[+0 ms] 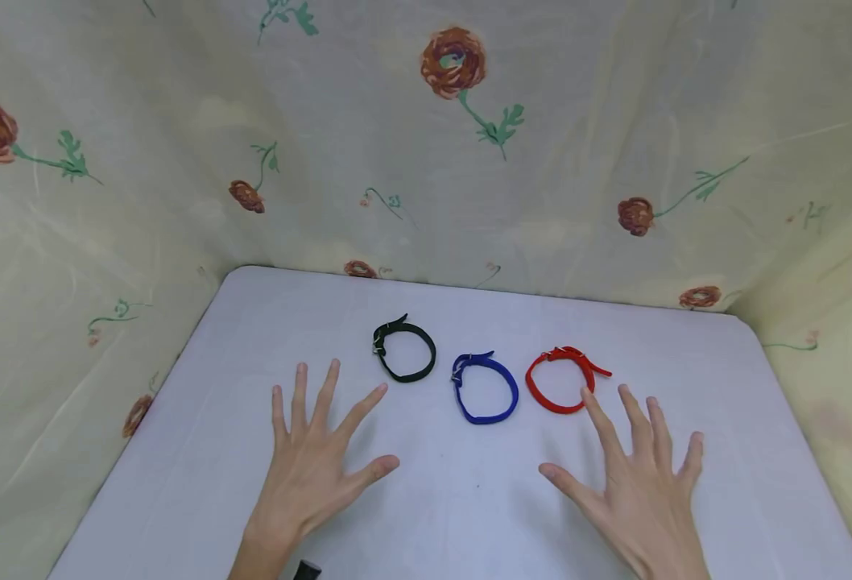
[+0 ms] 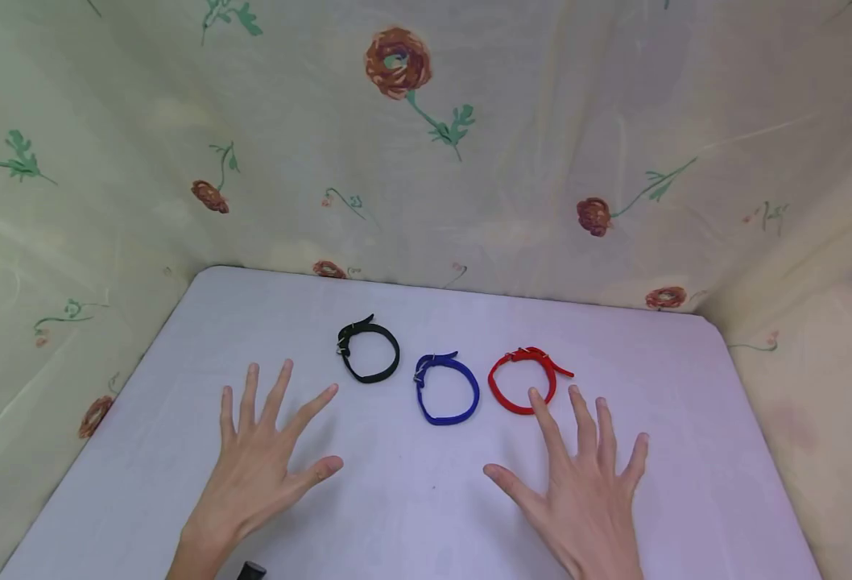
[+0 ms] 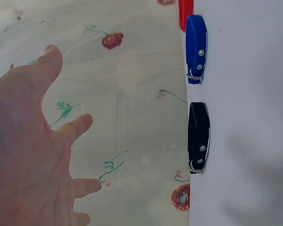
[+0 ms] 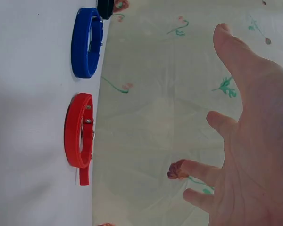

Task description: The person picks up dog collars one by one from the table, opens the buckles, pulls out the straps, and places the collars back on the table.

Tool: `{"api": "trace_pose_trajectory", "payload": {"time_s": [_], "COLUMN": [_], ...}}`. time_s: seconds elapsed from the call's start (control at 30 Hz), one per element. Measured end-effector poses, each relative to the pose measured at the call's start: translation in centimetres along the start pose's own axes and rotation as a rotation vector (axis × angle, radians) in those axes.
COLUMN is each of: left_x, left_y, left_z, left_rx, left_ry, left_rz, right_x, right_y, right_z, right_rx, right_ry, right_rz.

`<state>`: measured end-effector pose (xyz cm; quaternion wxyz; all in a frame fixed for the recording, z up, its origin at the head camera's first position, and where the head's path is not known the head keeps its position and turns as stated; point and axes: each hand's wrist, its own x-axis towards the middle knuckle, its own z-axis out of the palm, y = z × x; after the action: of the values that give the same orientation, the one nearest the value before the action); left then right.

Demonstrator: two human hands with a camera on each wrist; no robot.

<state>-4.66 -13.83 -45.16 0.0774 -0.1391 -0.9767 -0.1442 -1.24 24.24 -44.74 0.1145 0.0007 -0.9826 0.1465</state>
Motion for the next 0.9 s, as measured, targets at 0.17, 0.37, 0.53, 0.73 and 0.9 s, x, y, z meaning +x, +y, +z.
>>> {"api": "trace_pose_trajectory", "payload": {"time_s": [0.17, 0.37, 0.53, 0.73, 0.9], "left_x": [0.1, 0.6, 1.3, 1.8, 2.5], "left_y": [0.1, 0.1, 0.1, 0.4, 0.6], "left_z": [0.3, 0.7, 1.3, 2.0, 3.1], "left_rx": [-0.007, -0.031, -0.076, -0.274, -0.528], "left_ry": [-0.021, -0.03, -0.04, -0.114, -0.219], "left_rz": [0.001, 0.022, 0.027, 0.028, -0.028], "right_x": [0.5, 0.9, 1.5, 2.4, 3.1], "right_y": [-0.4, -0.7, -0.9, -1.3, -1.5], "right_z": [0.2, 0.6, 0.8, 1.3, 2.8], "right_rx": [0.007, 0.03, 0.018, 0.005, 0.032], "right_ry": [-0.035, -0.044, -0.047, -0.101, -0.117], "right_rz": [0.004, -0.013, -0.051, -0.083, -0.091]}}
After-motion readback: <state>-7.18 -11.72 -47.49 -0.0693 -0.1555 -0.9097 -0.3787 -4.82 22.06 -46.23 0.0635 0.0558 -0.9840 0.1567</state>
